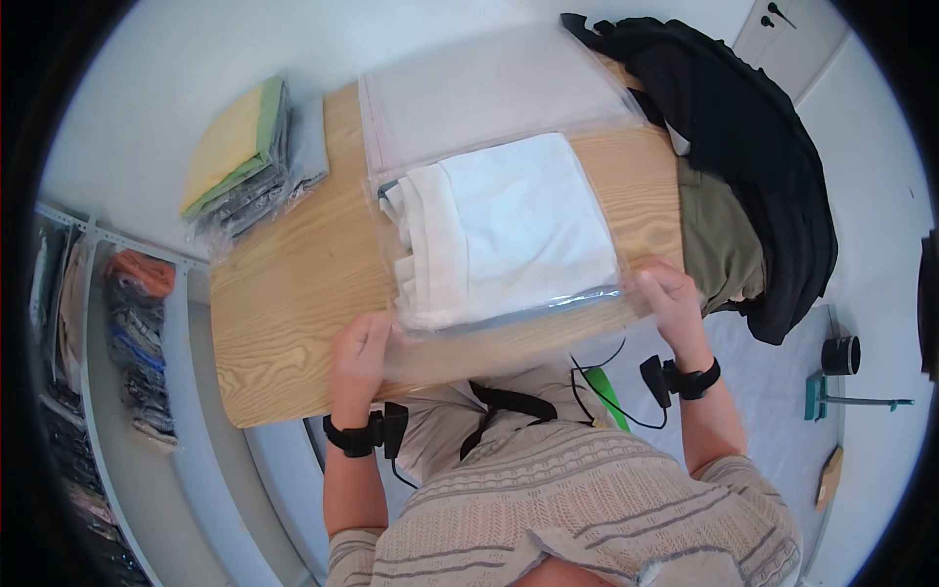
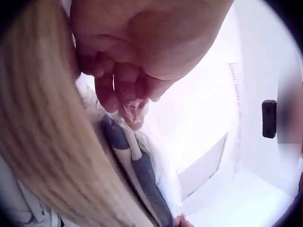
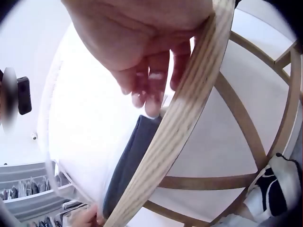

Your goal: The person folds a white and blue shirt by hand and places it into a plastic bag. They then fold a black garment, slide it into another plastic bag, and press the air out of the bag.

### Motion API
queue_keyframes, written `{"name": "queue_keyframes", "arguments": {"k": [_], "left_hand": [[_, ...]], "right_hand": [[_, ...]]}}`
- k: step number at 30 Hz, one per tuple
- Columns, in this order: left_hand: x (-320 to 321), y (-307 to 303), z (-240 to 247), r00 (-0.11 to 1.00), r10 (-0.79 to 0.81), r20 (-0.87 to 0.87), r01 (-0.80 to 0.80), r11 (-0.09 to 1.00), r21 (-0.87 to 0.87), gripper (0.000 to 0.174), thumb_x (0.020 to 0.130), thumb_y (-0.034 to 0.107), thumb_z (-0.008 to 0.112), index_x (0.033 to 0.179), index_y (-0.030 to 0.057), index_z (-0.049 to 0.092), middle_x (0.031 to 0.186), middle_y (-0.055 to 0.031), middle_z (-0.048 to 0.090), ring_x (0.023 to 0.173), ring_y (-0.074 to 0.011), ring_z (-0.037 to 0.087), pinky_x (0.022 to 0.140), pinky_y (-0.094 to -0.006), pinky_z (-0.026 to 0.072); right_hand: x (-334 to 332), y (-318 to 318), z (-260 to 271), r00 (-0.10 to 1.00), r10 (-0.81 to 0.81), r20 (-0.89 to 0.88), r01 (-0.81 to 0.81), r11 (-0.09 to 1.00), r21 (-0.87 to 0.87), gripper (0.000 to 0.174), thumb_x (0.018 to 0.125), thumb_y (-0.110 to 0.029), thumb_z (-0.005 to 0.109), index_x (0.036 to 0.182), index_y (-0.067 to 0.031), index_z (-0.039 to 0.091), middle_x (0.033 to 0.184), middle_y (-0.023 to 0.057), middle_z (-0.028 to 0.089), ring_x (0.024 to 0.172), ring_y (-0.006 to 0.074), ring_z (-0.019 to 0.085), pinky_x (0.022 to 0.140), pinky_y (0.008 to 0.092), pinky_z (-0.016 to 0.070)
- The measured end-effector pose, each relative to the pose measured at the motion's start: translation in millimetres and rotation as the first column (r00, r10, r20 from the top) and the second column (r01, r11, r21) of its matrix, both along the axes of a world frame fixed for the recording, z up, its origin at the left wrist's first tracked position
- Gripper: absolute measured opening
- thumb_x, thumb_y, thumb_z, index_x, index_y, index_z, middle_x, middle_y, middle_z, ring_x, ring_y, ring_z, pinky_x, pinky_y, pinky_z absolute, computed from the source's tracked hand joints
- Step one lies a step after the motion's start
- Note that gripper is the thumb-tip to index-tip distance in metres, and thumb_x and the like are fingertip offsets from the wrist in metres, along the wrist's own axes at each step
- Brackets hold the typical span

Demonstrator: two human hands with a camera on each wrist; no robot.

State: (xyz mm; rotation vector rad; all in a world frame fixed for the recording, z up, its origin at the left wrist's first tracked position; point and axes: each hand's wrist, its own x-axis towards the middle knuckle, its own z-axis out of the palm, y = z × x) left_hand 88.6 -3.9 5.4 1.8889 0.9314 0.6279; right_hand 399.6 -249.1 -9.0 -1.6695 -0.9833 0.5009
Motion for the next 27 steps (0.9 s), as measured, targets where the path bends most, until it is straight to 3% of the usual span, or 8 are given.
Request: {"name": "queue_keyframes", "arguments": {"k": [5, 9, 14, 18, 21, 23, 24, 27], "left_hand": [[12.0, -4.0, -5.5, 0.992, 0.081, 0.098, -0.065, 0.986, -0.152, 0.034, 0.098, 0.017, 0.053, 0.070, -0.0012, 0.058, 0.063, -0.0031, 0.058, 0.059, -0.0106, 0.054, 0.056, -0.0265, 0.0424], [18.4, -7.0, -6.3, 0.993, 0.118, 0.016, -0.117, 0.991, -0.061, 0.034, 0.097, 0.018, 0.055, 0.069, -0.0016, 0.057, 0.060, -0.0031, 0.057, 0.056, -0.0099, 0.053, 0.056, -0.0258, 0.0421], [24.1, -13.4, -5.6, 0.969, 0.219, -0.113, -0.175, 0.935, 0.310, 0.030, 0.091, 0.018, 0.059, 0.070, -0.0028, 0.055, 0.059, -0.0155, 0.053, 0.052, -0.0260, 0.049, 0.052, -0.0376, 0.0383], [26.8, -17.3, -5.6, 0.964, 0.226, -0.143, -0.173, 0.934, 0.312, 0.030, 0.092, 0.020, 0.057, 0.071, -0.0013, 0.055, 0.063, -0.0176, 0.055, 0.054, -0.0316, 0.051, 0.054, -0.0411, 0.0394], [25.0, -17.5, -5.2, 0.959, 0.243, -0.143, -0.177, 0.916, 0.361, 0.029, 0.092, 0.021, 0.056, 0.072, -0.0004, 0.056, 0.064, -0.0189, 0.056, 0.056, -0.0354, 0.052, 0.055, -0.0436, 0.0401], [25.6, -17.5, -4.9, 0.957, 0.250, -0.148, -0.187, 0.921, 0.342, 0.030, 0.092, 0.020, 0.056, 0.070, -0.0007, 0.055, 0.064, -0.0194, 0.056, 0.057, -0.0369, 0.053, 0.055, -0.0440, 0.0402], [26.2, -17.9, -3.7, 0.961, 0.245, -0.126, -0.194, 0.926, 0.325, 0.030, 0.092, 0.020, 0.056, 0.070, -0.0006, 0.055, 0.063, -0.0193, 0.056, 0.057, -0.0363, 0.053, 0.054, -0.0439, 0.0401], [26.6, -16.3, -3.0, 0.965, 0.232, -0.119, -0.180, 0.924, 0.338, 0.031, 0.091, 0.019, 0.057, 0.067, -0.0008, 0.053, 0.062, -0.0193, 0.055, 0.056, -0.0359, 0.053, 0.054, -0.0439, 0.0394]], "right_hand": [[-8.0, 18.4, -5.5, 0.961, -0.275, 0.005, 0.276, 0.961, -0.019, 0.028, 0.093, -0.017, 0.060, 0.071, 0.0006, 0.064, 0.068, 0.0046, 0.059, 0.068, 0.0152, 0.053, 0.064, 0.0276, 0.0416], [-13.8, 31.2, -0.5, 0.926, -0.376, -0.032, 0.374, 0.926, -0.043, 0.033, 0.094, -0.018, 0.060, 0.067, 0.0024, 0.061, 0.063, 0.0062, 0.055, 0.061, 0.0162, 0.050, 0.058, 0.0292, 0.0389], [-18.1, 39.9, 0.9, 0.883, -0.453, 0.122, 0.458, 0.889, -0.015, 0.037, 0.093, -0.019, 0.063, 0.065, 0.0048, 0.056, 0.058, 0.0081, 0.051, 0.055, 0.0171, 0.047, 0.055, 0.0315, 0.0365], [-15.2, 41.9, 4.4, 0.877, -0.459, 0.140, 0.462, 0.887, 0.011, 0.039, 0.093, -0.019, 0.062, 0.063, 0.0045, 0.055, 0.055, 0.0070, 0.047, 0.055, 0.0167, 0.046, 0.055, 0.0303, 0.0374], [-12.0, 36.7, 8.7, 0.914, -0.404, 0.020, 0.404, 0.910, -0.087, 0.033, 0.093, -0.017, 0.061, 0.068, 0.0038, 0.057, 0.062, 0.0077, 0.051, 0.058, 0.0166, 0.048, 0.058, 0.0291, 0.0394], [-13.8, 37.8, 10.8, 0.762, -0.594, 0.258, 0.554, 0.805, 0.213, 0.022, 0.093, -0.014, 0.060, 0.080, 0.0027, 0.060, 0.073, 0.0091, 0.056, 0.064, 0.0153, 0.050, 0.060, 0.0283, 0.0406], [-26.2, 35.3, 24.9, 0.781, -0.548, 0.299, 0.526, 0.836, 0.156, 0.011, 0.091, -0.011, 0.060, 0.091, 0.0006, 0.061, 0.085, 0.0110, 0.060, 0.074, 0.0202, 0.056, 0.066, 0.0310, 0.0440], [-64.6, 52.4, 38.0, 0.807, -0.182, 0.561, 0.189, 0.981, 0.045, 0.028, 0.089, -0.017, 0.062, 0.115, -0.0061, 0.059, 0.112, 0.0152, 0.059, 0.105, 0.0320, 0.055, 0.092, 0.0444, 0.0405]]}}
